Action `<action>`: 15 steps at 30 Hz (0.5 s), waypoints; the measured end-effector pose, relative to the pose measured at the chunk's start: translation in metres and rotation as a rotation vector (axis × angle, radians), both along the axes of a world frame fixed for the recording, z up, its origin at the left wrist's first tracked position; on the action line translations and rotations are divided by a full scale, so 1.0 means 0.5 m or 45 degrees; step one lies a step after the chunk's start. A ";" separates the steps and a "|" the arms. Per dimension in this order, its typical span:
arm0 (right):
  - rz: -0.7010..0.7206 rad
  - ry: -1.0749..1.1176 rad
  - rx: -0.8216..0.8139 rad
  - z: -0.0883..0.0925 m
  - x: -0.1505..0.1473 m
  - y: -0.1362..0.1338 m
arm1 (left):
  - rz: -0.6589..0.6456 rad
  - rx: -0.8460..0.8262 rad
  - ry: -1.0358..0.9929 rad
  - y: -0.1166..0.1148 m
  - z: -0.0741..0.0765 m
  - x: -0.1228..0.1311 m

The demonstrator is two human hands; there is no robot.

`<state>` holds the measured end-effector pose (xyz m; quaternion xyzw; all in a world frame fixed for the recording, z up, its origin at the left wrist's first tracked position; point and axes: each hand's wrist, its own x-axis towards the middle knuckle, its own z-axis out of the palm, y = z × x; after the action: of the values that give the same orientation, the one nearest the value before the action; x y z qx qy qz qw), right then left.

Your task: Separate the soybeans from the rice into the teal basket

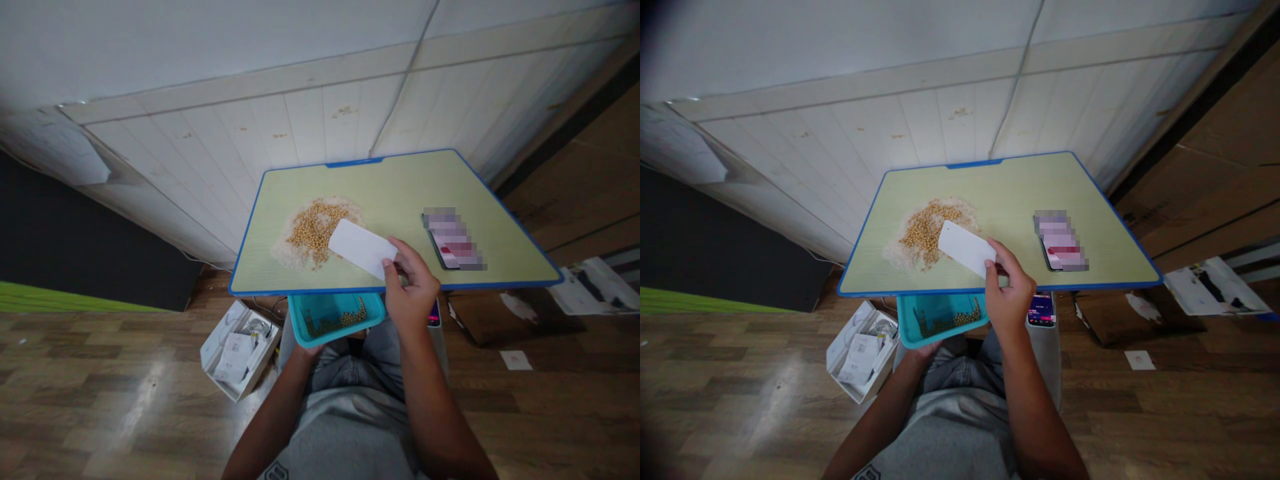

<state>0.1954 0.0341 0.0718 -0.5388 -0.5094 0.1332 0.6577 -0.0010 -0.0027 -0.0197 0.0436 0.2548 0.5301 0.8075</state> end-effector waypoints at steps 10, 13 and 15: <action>0.089 -0.047 -0.005 0.005 -0.005 -0.006 | 0.058 -0.079 -0.158 0.013 -0.061 -0.006; 0.085 -0.043 -0.004 0.006 -0.005 -0.005 | -0.027 0.035 -0.188 0.007 -0.083 -0.017; 0.082 -0.045 -0.010 0.006 -0.005 -0.005 | -0.071 0.046 -0.168 0.007 -0.106 -0.022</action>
<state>0.1930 0.0315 0.0746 -0.5268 -0.5375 0.1469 0.6419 -0.0121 0.0008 -0.0726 0.0301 0.1902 0.5138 0.8360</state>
